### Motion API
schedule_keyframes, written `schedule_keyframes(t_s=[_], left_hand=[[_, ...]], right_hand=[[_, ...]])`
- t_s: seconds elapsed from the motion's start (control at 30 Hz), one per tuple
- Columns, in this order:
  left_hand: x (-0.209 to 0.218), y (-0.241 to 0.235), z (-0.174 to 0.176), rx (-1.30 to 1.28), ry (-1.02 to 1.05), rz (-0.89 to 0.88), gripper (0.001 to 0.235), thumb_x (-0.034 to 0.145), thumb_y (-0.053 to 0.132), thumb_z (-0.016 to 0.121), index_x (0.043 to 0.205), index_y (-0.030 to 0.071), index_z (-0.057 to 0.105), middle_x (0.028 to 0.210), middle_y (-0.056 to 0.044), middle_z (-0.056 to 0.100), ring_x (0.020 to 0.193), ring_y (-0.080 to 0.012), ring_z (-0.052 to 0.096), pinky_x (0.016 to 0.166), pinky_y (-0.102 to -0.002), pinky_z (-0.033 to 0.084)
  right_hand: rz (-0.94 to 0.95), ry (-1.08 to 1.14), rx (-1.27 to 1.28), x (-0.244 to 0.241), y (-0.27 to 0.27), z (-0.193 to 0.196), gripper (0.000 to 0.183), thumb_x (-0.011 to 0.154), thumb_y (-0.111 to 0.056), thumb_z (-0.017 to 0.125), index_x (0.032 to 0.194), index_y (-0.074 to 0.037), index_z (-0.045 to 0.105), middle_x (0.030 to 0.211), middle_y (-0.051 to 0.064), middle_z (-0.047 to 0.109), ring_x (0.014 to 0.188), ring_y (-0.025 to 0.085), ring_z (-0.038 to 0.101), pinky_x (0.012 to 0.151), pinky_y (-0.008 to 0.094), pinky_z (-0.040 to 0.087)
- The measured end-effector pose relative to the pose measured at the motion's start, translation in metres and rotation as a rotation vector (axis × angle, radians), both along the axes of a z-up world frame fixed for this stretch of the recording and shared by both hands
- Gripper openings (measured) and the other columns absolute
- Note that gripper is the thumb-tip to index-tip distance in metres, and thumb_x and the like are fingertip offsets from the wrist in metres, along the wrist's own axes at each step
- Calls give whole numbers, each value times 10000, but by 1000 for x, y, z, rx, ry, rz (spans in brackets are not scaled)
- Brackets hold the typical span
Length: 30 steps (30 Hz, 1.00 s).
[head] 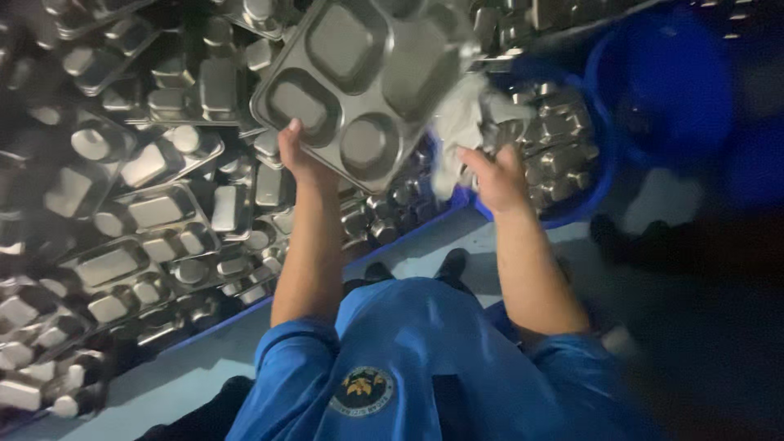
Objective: The person repeatedly picks up stainless steel compartmentalized trays from a blue crate, wipes them with a cloth, and places them into a stack. The person handles the trays one at a time, wiping both sides before stacking.
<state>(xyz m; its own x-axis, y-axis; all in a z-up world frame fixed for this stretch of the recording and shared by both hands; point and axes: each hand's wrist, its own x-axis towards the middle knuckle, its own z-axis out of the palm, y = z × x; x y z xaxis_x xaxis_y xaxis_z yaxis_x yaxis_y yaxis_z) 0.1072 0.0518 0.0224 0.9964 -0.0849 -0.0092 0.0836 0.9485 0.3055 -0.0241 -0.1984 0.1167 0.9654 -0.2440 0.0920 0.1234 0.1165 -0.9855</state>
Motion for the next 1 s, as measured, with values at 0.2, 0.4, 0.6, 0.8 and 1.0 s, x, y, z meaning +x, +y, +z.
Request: schedule_keyframes(t_s=[0.2,0.4,0.6,0.8,1.0], left_hand=[[-20,-33,30,356,-189,91,730,778,354,749,1388,-4,571,1350,-174,612,1278,-344,574,1139,-486,463],[-44,-48,56,854,-622,49,831,765,482,755,1424,-1,603,1408,-128,645,1363,-260,592,1217,-383,424],[-28,-42,39,422,-112,28,799,730,341,752,1402,-19,511,1287,-162,621,1165,-329,637,1027,-477,511],[-28,-39,36,-27,-38,96,696,898,433,634,1419,-11,510,1333,-191,611,1220,-356,626,1076,-530,504],[-52,-109,36,-134,62,-93,740,868,439,664,1473,53,485,1401,-162,578,1289,-354,578,1123,-514,467]], right_hand=[[-73,249,-1193,7,63,5,331,904,-90,636,1230,-32,637,1269,203,612,1211,440,593,1039,512,484],[188,81,-721,7,85,-40,428,844,-55,638,1271,-27,614,1259,171,665,1198,388,643,1012,487,516],[59,289,946,-5,30,-57,527,818,-125,632,1340,-57,595,1303,141,654,1223,355,636,1080,564,489],[63,-220,652,-41,-78,-27,774,842,-289,681,1545,-96,421,1547,81,506,1448,282,534,1229,577,454],[-13,-157,319,-35,-28,-86,494,1024,-191,676,1464,-10,544,1370,125,611,1225,259,637,1059,454,549]])
